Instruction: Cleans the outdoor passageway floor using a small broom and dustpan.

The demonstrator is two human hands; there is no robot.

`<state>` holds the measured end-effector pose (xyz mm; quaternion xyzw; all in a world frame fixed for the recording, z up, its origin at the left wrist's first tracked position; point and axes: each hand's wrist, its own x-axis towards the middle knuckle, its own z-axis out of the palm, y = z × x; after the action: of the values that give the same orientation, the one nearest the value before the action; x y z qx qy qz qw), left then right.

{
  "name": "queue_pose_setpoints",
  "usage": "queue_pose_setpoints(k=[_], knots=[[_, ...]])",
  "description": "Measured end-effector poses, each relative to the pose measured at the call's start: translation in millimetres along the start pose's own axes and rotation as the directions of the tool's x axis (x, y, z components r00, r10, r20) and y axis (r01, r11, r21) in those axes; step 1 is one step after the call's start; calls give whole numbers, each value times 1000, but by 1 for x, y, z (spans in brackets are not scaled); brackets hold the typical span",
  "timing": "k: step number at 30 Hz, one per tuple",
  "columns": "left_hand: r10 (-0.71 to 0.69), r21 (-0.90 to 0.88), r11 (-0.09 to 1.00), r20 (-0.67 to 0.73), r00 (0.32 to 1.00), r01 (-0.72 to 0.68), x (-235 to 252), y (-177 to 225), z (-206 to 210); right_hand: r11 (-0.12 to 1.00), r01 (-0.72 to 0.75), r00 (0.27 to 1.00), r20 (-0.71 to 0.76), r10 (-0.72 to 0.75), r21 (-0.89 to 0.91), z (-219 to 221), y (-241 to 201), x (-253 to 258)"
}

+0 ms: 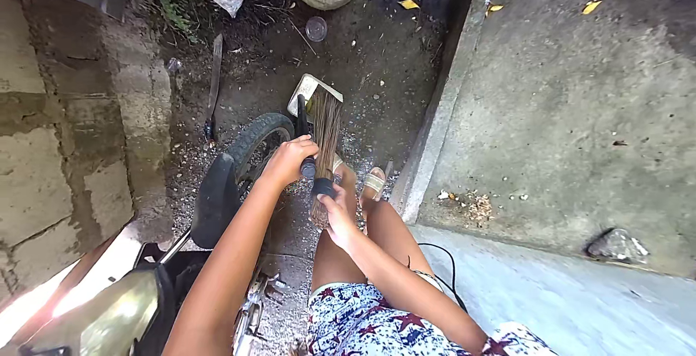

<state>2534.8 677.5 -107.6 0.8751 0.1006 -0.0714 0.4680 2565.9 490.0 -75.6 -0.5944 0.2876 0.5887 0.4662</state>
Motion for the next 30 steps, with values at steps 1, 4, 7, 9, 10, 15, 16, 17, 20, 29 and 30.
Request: queue_pose_setpoints(k=[1,4,7,9,10,15,16,17,20,29,30], knots=[[-9,-11,1000,4,1000,9,-1,-1,-2,998,31,999,36,-29,-50,-5,0,-5],[-32,-54,998,-30,999,30,-2,-3,-7,946,125,986,139,-86,-300,-37,-9,-27],[-57,-76,996,-104,993,49,-7,-9,-12,883,132,987,146,-73,-451,-74,-29,-54],[-67,-89,994,-122,990,56,-9,-10,-16,845,118,990,123,-62,-521,-103,-40,-69],[-70,-89,994,-122,990,59,-10,-9,-17,828,120,991,114,-68,-548,-119,-39,-74],[-55,-40,998,-44,997,54,-5,4,-19,835,45,999,13,-45,-548,-141,-29,-77],[-51,-25,998,-28,998,50,-4,5,-16,839,29,999,-3,-36,-543,-132,-28,-67],[-46,-10,999,-20,999,45,-3,4,-11,839,22,999,-8,-32,-544,-120,-28,-54],[-58,-4,998,-2,998,58,-2,2,-1,816,64,997,74,-26,-575,-76,-11,-7],[-51,-90,995,-70,996,44,-21,-7,-10,732,160,977,213,-21,-662,-103,-5,-39],[-48,-89,995,-74,996,41,-22,-7,-12,704,167,978,208,-27,-690,-118,-9,-50]])
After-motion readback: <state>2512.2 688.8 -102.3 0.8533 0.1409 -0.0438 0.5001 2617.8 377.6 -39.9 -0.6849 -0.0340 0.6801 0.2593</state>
